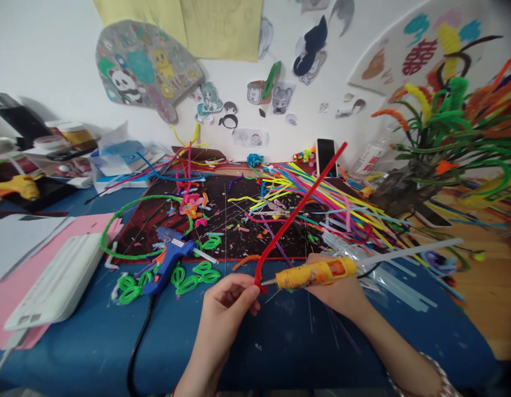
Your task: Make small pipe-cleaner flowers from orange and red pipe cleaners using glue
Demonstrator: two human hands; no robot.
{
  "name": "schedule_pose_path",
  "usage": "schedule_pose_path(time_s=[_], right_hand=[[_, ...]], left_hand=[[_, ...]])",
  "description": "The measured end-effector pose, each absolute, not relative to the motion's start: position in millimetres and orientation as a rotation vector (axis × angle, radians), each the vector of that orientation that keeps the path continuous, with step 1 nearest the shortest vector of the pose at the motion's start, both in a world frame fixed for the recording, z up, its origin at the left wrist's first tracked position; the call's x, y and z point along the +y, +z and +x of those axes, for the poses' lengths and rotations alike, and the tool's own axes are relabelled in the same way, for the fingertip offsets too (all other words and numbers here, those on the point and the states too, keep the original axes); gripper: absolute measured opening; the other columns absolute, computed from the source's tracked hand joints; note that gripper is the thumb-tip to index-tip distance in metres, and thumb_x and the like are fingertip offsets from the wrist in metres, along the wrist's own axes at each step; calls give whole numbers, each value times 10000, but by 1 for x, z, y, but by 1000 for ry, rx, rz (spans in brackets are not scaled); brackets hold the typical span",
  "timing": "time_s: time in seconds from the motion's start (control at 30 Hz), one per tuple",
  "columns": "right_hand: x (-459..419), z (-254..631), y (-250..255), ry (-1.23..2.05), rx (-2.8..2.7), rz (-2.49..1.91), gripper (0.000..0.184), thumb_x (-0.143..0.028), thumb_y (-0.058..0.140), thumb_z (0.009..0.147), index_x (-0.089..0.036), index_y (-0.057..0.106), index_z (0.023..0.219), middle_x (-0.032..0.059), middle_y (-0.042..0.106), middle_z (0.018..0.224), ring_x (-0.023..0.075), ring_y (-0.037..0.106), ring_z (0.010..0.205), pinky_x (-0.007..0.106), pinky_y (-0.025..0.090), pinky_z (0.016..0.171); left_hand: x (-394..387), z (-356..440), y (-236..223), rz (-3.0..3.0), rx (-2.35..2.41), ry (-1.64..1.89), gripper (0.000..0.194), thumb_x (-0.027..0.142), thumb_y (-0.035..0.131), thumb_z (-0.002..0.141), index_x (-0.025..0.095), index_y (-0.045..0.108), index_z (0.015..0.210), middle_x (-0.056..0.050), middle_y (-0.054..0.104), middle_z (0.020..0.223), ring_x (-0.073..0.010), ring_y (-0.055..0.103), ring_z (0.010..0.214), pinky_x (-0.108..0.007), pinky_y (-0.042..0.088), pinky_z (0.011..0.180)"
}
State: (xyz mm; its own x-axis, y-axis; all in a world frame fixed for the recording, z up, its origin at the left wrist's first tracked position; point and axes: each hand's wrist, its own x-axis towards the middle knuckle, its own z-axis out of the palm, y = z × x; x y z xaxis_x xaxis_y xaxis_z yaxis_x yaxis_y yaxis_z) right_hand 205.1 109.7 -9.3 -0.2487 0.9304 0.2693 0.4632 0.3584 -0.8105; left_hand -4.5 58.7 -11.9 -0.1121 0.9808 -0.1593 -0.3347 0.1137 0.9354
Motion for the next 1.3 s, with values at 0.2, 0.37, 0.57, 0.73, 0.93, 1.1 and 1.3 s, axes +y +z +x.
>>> schedule_pose_path(time_s=[0.2, 0.37, 0.57, 0.73, 0.93, 1.1, 1.3], right_hand=[[111, 206, -10, 784, -1872, -1244, 209, -225, 663, 675, -211, 483, 569, -39, 498, 524, 119, 480, 474, 225, 366, 434], [111, 205, -10, 778, -1875, -1234, 244, -210, 647, 667, -215, 433, 550, -49, 466, 519, 107, 448, 469, 222, 349, 440], [111, 205, -9, 761, -1889, -1249, 227, -217, 628, 663, -216, 433, 547, -45, 459, 517, 113, 446, 469, 230, 342, 440], [111, 205, -8, 765, -1888, -1247, 199, -228, 613, 664, -217, 447, 556, -35, 476, 521, 124, 464, 472, 242, 357, 445], [111, 205, -7, 747, -1901, -1247, 214, -233, 613, 665, -222, 434, 548, -37, 463, 514, 124, 456, 463, 245, 354, 437], [111, 206, -9, 759, -1899, -1228, 198, -226, 610, 670, -225, 449, 555, -38, 478, 517, 127, 466, 465, 246, 362, 435], [111, 207, -10, 744, -1900, -1234, 243, -252, 626, 691, -232, 434, 543, -43, 458, 515, 129, 449, 463, 252, 356, 436]], left_hand=[[58, -3, -9, 786, 1111, 1349, 104, 215, 776, 671, 150, 698, 694, 22, 645, 524, -80, 566, 438, -172, 459, 457], [58, -4, -11, 786, 1099, 1349, 92, 207, 773, 675, 154, 700, 689, 28, 643, 521, -72, 562, 436, -160, 453, 457], [57, -4, -12, 790, 1114, 1345, 95, 217, 769, 688, 155, 697, 694, 24, 644, 529, -74, 559, 443, -164, 452, 463], [57, -4, -13, 805, 1125, 1347, 104, 232, 769, 690, 156, 699, 702, 19, 649, 549, -77, 553, 444, -175, 451, 462], [57, -5, -13, 810, 1141, 1343, 115, 243, 767, 691, 156, 694, 705, 13, 651, 562, -78, 544, 447, -181, 445, 466], [56, -4, -12, 803, 1153, 1353, 106, 241, 760, 700, 156, 698, 709, 9, 656, 581, -77, 539, 449, -184, 434, 467], [56, -5, -12, 770, 1163, 1381, 111, 238, 774, 678, 159, 703, 709, 26, 622, 536, -75, 526, 433, -184, 415, 455]])
